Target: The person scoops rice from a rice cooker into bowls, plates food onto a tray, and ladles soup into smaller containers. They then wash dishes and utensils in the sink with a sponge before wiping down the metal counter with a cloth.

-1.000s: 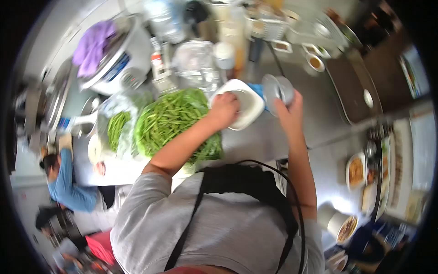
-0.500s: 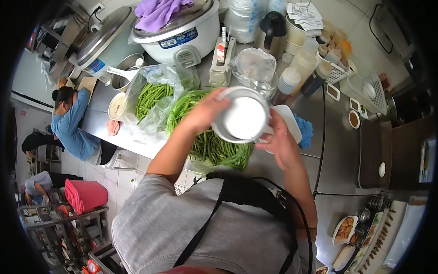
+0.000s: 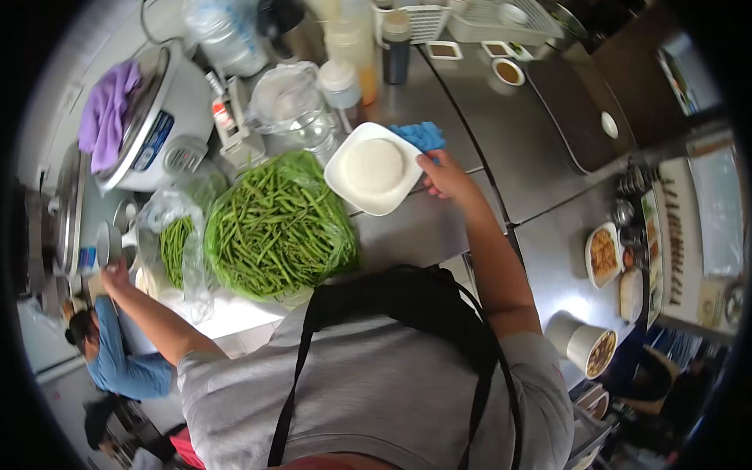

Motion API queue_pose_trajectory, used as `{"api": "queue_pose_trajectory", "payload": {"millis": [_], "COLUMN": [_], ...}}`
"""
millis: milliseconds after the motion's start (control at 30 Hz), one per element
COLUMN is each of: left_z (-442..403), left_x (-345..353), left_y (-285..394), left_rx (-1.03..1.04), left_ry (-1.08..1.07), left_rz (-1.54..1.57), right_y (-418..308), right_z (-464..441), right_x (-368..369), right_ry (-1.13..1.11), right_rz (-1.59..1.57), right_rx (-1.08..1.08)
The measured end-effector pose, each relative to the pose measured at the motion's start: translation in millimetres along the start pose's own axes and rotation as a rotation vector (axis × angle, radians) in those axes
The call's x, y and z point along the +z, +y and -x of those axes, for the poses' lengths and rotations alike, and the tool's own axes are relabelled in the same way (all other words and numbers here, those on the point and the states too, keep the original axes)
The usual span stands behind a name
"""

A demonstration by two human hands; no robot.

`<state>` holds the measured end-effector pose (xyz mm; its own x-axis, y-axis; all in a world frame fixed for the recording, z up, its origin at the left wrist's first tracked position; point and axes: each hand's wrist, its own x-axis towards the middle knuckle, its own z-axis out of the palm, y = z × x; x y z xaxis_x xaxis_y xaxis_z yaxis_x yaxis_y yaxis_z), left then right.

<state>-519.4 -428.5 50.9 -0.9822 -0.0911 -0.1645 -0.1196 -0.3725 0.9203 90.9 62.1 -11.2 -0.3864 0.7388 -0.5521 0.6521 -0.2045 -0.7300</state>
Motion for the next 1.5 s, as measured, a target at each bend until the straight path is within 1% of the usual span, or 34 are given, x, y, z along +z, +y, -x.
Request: {"api": "queue_pose_trajectory", "payload": {"millis": [100,167,200,233,267,333,367,400,433,467,500,567,600,700,767,800,867,900,933,967,1000,1033,1067,1100,1133,1167,1233,1267,1300,1333,1367,1433,1467,1500], "left_z": [11,24,30,38,33,59,50,21,-4,7,38,95,120,178,180,181,190,192,180,169,178,184,181,182,197,251,301,330,344,346,345,324,314,325], "left_x": [12,25,31,40,42,60,57,45,49,59,65,97,110,134,132,131,132,129,124,114,116,112,107,103,104,124,142,159,168,172,174,174,171,178], "left_y": [-7,-9,-10,-11,-14,-13,-17,-18,-20,-22,-19,-18,-16,-12,-15,-16,-21,-24,-31,-43,-53,-58,-65,-69,-69,-57,-48,-47,-46,-48,-53,-69,-74,-73], "left_rx": [-0.058,-0.088,-0.101,-0.123,-0.14,-0.156,-0.008,0.008,0.032,0.107,0.185,0.204,0.216,0.373,0.424,0.449,0.523,0.558,0.649,0.739,0.772,0.914,0.981,1.049,0.921,0.713,0.553,0.533,0.53,0.56,0.59,0.705,0.763,0.743], "left_ry": [0.02,0.012,0.011,0.015,0.062,0.018,0.083,0.169,0.262,0.253,0.254,0.235,0.235,0.246,0.21,0.202,0.174,0.171,0.192,0.219,0.159,0.221,0.228,0.228,0.157,0.093,0.016,0.058,0.032,0.003,-0.029,-0.043,-0.051,-0.091], "left_rz": [-0.051,-0.088,-0.094,-0.104,-0.088,-0.109,-0.244,-0.381,-0.518,-0.573,-0.624,-0.505,-0.443,-0.447,-0.566,-0.624,-0.685,-0.716,-0.748,-0.782,-0.551,-0.694,-0.703,-0.716,-0.661,-0.613,-0.642,-0.617,-0.625,-0.62,-0.614,-0.741,-0.802,-0.737], "right_y": [2,2,8,-1,11,19,26,18,19,20,22,31,35,39,52,58,92,106,105,114,127,136,135,155,165,182,188,190,191,192,194,191,190,183], "right_z": [-2,0,-6,7,-7,-7,-16,-9,-5,-2,1,6,7,26,27,30,7,-4,-1,-9,-16,-22,-20,-44,-54,-71,-84,-90,-94,-98,-102,-102,-98,-81], "right_x": [12,19,22,23,30,41,46,43,43,45,47,39,29,-15,-58,-83,-129,-155,-178,-201,-223,-242,-258,-278,-292,-307,-323,-329,-333,-336,-337,-334,-330,-320], "right_ry": [0.09,0.065,-0.009,-0.084,-0.152,-0.219,-0.222,-0.237,-0.197,-0.164,-0.14,-0.16,-0.18,-0.147,-0.109,-0.051,-0.02,0.053,0.213,0.285,0.359,0.451,0.535,0.588,0.644,0.644,0.758,0.787,0.816,0.848,0.821,0.768,0.646,0.525], "right_rz": [-0.057,-0.108,-0.185,-0.282,-0.207,-0.332,-0.325,-0.322,-0.364,-0.402,-0.436,-0.47,-0.481,-0.66,-0.653,-0.702,-0.775,-0.791,-0.8,-0.813,-0.829,-0.857,-0.907,-0.943,-0.987,-1.126,-1.236,-1.302,-1.367,-1.433,-1.494,-1.619,-1.613,-1.604], "right_rx": [-0.014,0.019,0.019,-0.004,0.007,-0.05,-0.081,-0.108,-0.144,-0.181,-0.22,-0.26,-0.285,-0.169,-0.121,-0.106,-0.179,-0.111,-0.043,-0.055,-0.065,-0.087,-0.112,-0.047,-0.031,-0.021,-0.048,-0.054,-0.059,-0.062,-0.088,-0.14,-0.164,-0.187]}}
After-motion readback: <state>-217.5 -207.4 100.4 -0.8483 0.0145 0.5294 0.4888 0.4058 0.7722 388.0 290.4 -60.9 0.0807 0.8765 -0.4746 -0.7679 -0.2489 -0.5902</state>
